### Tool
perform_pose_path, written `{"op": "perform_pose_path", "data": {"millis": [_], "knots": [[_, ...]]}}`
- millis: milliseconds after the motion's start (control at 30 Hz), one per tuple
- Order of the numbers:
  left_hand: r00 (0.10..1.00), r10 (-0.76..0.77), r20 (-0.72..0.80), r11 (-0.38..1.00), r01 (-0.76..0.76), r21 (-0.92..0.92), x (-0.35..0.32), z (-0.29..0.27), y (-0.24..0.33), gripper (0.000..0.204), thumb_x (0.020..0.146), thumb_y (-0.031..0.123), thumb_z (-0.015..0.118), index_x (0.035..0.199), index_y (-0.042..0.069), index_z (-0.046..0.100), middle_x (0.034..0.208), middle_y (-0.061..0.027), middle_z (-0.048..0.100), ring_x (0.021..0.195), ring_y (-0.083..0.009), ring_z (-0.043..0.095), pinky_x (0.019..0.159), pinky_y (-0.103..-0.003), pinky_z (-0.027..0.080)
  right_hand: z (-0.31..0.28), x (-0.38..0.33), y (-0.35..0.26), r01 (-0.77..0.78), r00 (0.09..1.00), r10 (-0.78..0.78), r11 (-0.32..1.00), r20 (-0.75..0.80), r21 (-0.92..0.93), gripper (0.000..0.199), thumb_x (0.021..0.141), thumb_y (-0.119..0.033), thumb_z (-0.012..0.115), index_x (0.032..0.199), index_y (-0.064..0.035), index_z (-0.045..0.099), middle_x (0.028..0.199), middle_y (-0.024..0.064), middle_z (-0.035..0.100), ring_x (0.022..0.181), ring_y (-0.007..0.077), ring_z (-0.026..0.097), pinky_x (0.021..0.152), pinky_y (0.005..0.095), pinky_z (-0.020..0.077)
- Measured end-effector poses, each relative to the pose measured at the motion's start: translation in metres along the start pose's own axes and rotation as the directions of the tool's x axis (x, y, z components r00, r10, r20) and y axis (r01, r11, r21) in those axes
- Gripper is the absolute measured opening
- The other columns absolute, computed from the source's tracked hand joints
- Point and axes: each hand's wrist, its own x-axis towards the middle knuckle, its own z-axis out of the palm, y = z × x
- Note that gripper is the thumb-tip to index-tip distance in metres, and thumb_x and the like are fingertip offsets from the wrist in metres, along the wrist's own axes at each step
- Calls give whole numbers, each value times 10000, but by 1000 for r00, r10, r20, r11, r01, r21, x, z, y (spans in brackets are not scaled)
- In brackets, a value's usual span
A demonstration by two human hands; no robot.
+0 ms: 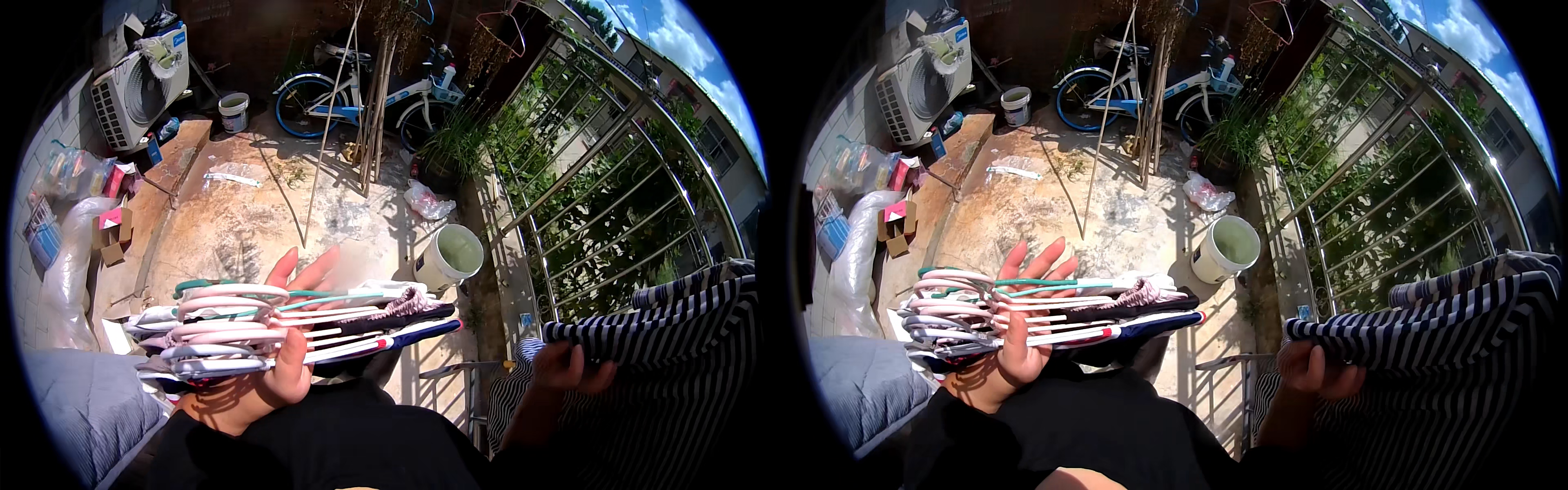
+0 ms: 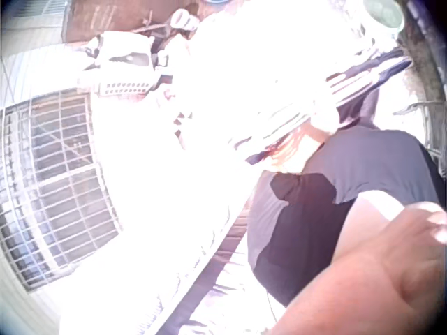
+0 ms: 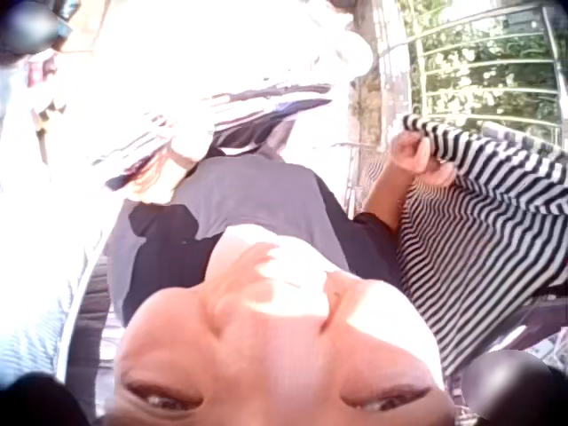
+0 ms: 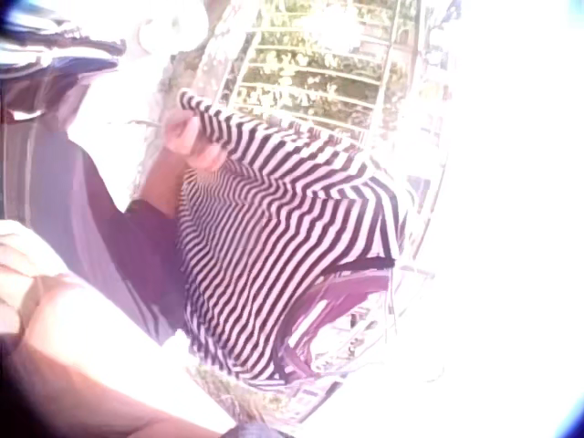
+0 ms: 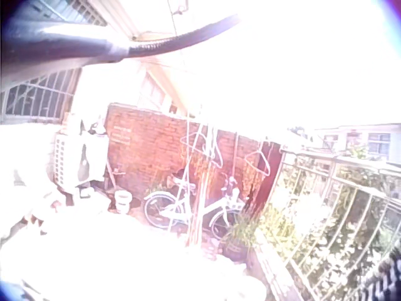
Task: The person hangs several items of clothing, including a white shirt and a striped shirt, on a balcony railing using hangers. They then move indoors and sit on a sofa to arrange dried plant material onto a blue hanger.
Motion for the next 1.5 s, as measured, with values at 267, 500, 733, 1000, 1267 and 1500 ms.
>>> {"op": "perform_pose_path", "data": {"millis": [267,500,733,1000,1267,1500], "knots": [[991,-19,130,981,43,-187,87,-37,-31,640,924,248,374,1362,-7,-17,1384,-190,270,1286,-281,289,1056,-393,246,76,40,-23,-408,816,376,913,439,-24,243,726,70,514,953,26,588,1028,175,556,931,292,536,800,381,445],[949,-19,314,975,87,-205,172,-93,-55,689,894,391,433,1391,83,69,1422,-207,168,1305,-315,237,1072,-406,208,187,103,-169,-932,238,-496,125,835,340,239,879,-184,471,1021,-17,568,930,153,590,871,325,560,769,368,443],[833,-131,538,971,217,-100,236,-118,-52,722,881,408,441,1392,90,41,1425,-197,167,1280,-334,280,1039,-418,255,220,104,-180,-888,-18,-538,-379,843,-261,284,847,-296,594,914,-30,522,802,5,561,739,58,497,633,250,431],[744,-109,660,986,167,-25,254,-92,-56,665,896,440,408,1382,121,86,1414,-208,185,1207,-351,377,945,-444,396,161,82,-66,-884,-245,219,-451,944,-125,189,859,-192,591,927,-17,572,808,-2,597,726,52,539,652,202,441],[833,-232,502,929,342,-138,229,-47,-64,630,906,364,404,1356,26,122,1314,-228,347,1051,-284,537,827,-350,502,100,79,93,-987,-105,734,-158,671,18,192,840,-204,611,891,-19,600,768,1,599,666,55,532,621,191,431],[869,-199,454,913,333,-237,192,-25,-72,593,899,338,360,1360,39,137,1283,-232,382,1022,-316,551,850,-400,477,170,85,204,-998,40,720,-11,693,69,250,779,-261,665,862,-30,614,740,10,589,644,66,525,587,199,428]]}}
